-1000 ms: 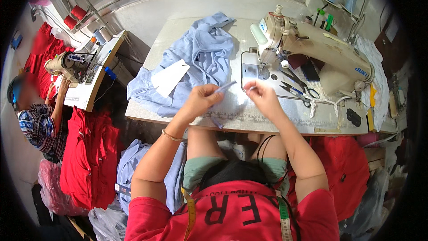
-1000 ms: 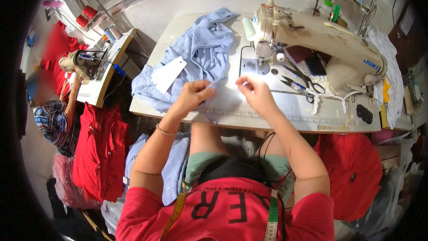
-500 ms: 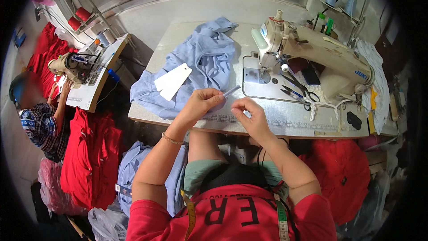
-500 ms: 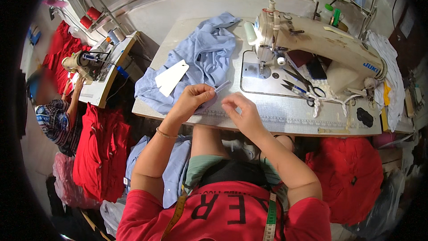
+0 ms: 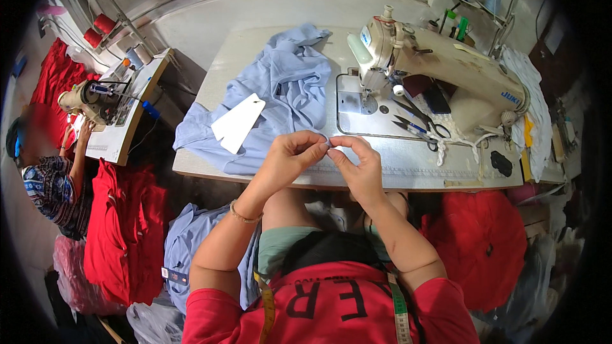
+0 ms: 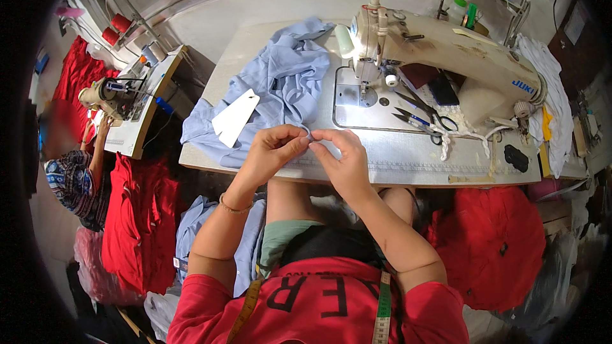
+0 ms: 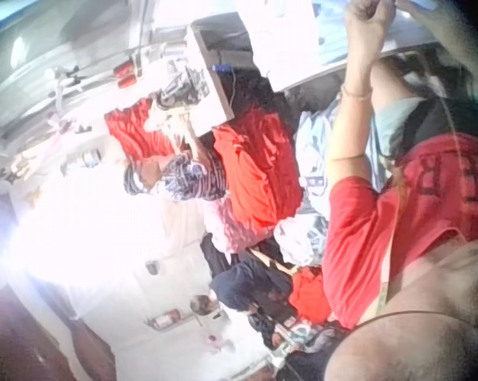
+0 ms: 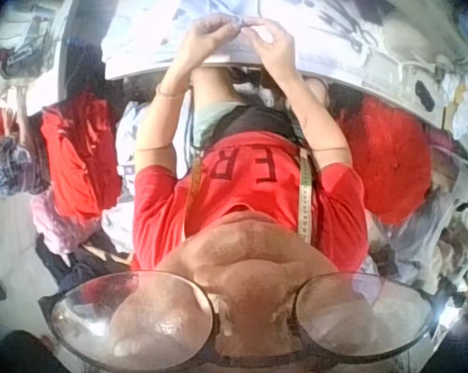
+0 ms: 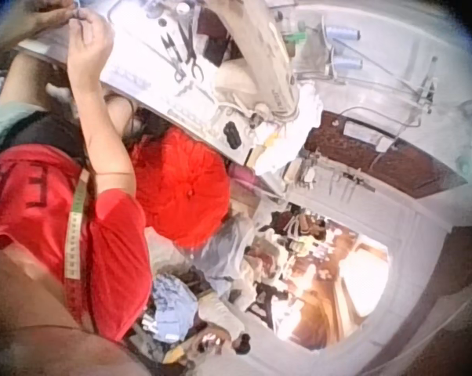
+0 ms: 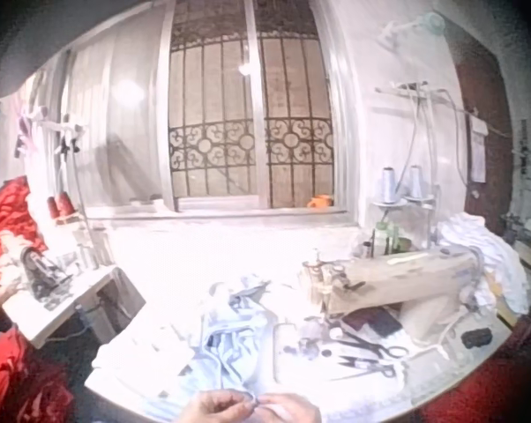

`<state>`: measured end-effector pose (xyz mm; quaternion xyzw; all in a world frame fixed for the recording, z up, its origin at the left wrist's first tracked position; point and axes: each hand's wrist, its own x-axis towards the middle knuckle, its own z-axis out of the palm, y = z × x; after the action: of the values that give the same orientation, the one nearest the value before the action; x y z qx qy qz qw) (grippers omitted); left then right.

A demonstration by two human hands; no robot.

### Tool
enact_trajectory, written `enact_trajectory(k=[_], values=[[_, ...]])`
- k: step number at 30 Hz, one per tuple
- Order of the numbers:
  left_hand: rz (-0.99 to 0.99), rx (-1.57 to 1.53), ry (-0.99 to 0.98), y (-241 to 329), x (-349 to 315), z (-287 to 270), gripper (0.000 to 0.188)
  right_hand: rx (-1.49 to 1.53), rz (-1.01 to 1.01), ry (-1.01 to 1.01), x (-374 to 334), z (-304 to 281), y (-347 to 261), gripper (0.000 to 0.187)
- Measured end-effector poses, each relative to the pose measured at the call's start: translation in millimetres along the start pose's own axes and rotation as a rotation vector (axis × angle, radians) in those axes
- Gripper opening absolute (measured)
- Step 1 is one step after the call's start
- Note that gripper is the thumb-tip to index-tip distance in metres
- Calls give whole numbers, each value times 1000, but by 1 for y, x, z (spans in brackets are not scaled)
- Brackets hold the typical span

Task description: The person uses a sewing machine to stitch a blue shirt and trims thread using snips.

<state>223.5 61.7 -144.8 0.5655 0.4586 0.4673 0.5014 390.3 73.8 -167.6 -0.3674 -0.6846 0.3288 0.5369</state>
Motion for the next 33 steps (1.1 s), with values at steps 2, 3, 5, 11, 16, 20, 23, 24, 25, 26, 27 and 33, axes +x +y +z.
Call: enact_trajectory(k=[2, 3, 5, 11, 16, 20, 23, 24, 25, 26, 27, 33], values=[[55, 65, 8, 11, -5, 8, 13, 16, 39, -41, -3, -7, 1, 16], [82, 99, 13, 16, -8, 11, 13, 27, 57, -62, -4, -11, 1, 16], [157, 204, 10, 20, -12, 13, 13, 19, 47, -67, -6, -15, -3, 14], [236, 352, 9, 34, -20, 18, 13, 160, 11, -149, -4, -23, -11, 11], [114, 253, 33, 18, -15, 12, 13, 277, 218, -253, -3, -19, 1, 15], [100, 180, 53, 5, -13, 9, 14, 357, 310, -271, 0, -11, 12, 18], [128, 136, 63, -5, -10, 4, 15, 395, 354, -285, 0, -7, 18, 19], [141, 129, 63, -7, -9, 2, 15, 404, 371, -293, 0, -6, 19, 19], [167, 197, 45, -8, -7, -2, 15, 421, 374, -297, 0, -6, 20, 19], [194, 264, 23, -9, -5, -6, 15, 435, 377, -298, 0, -5, 20, 19], [221, 331, 1, -11, -4, -9, 15, 449, 381, -298, 0, -5, 20, 19], [-13, 173, -4, -4, -6, -8, 15, 371, 362, -324, -2, -2, 30, 18]])
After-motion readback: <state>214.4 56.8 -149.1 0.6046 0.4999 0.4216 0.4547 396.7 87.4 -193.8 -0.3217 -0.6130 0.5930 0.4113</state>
